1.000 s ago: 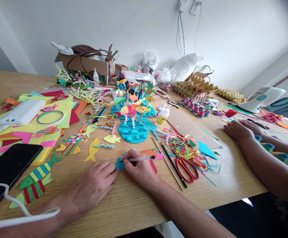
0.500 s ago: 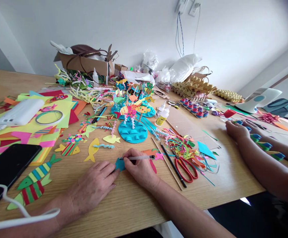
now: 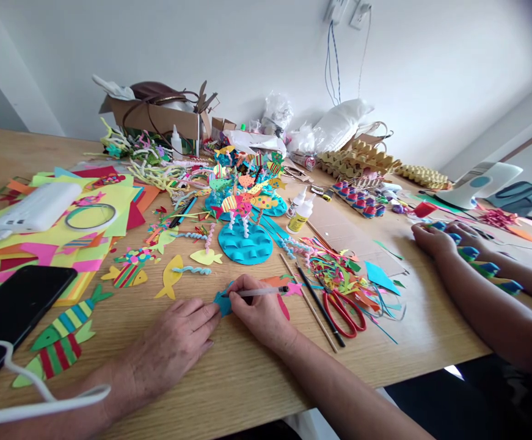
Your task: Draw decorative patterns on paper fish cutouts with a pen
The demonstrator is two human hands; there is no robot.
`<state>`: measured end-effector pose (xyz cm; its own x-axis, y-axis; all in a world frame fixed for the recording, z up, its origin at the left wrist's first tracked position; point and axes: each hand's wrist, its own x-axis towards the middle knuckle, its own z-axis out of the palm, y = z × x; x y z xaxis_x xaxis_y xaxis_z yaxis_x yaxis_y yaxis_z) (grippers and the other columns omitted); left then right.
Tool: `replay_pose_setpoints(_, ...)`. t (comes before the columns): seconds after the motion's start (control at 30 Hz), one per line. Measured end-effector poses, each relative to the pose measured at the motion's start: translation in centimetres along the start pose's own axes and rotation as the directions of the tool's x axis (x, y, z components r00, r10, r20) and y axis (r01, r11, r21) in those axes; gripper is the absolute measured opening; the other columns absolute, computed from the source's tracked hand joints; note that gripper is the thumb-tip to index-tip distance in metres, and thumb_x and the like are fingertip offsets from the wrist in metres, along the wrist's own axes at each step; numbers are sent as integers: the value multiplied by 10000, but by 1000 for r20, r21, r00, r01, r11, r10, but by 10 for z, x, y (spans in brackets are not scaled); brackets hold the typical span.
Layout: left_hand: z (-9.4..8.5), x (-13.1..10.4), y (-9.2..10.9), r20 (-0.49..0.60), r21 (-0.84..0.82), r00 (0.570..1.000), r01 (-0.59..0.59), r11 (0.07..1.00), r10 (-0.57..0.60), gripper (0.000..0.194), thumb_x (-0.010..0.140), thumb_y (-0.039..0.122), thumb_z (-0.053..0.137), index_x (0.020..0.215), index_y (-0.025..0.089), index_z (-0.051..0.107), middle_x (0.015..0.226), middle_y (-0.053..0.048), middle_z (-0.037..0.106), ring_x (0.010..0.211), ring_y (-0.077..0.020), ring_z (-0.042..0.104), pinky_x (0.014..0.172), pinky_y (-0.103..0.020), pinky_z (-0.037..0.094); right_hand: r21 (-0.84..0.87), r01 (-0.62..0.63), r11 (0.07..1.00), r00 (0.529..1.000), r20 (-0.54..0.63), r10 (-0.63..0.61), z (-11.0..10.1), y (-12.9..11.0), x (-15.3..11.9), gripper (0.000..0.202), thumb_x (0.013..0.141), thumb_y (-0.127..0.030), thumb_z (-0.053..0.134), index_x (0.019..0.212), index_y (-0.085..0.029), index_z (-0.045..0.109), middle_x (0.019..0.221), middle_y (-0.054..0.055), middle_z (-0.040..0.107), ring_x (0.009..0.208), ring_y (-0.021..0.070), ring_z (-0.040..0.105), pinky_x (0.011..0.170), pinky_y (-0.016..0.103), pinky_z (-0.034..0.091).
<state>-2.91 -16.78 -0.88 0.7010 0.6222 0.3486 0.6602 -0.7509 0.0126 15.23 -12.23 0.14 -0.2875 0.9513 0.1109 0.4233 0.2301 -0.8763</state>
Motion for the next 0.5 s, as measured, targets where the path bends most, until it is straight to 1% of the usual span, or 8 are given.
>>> replay_pose_setpoints(0.17,2,-1,-1,-19,9,1000,-10,1000,10,271,880,134,440,1095,139,605,1102,-67,654,935,-234,555,761,-376,480,-24,17,1000,1000,7,-16,0,0,1,67,731,-140,511,691,-184,541,608,-23,569,546,99,486,511,196,384)
replay_pose_setpoints(0.33,1,0,-1,-37,10,999,-5,1000,5,255,879,137,442,1067,143,616,1083,-54,666,906,-229,563,744,-371,481,-30,17,999,1000,19,-16,-1,-1,0,78,730,-150,496,672,-190,531,603,-22,565,552,109,494,515,204,383)
replay_pose_setpoints(0.5,0,0,0,1,15,1000,2,1000,-2,270,873,133,444,1083,148,612,1088,-59,665,904,-223,569,738,-360,481,-57,9,998,1000,-1,-9,-2,-1,1,94,730,-139,494,668,-201,524,607,-22,569,571,113,514,528,205,401)
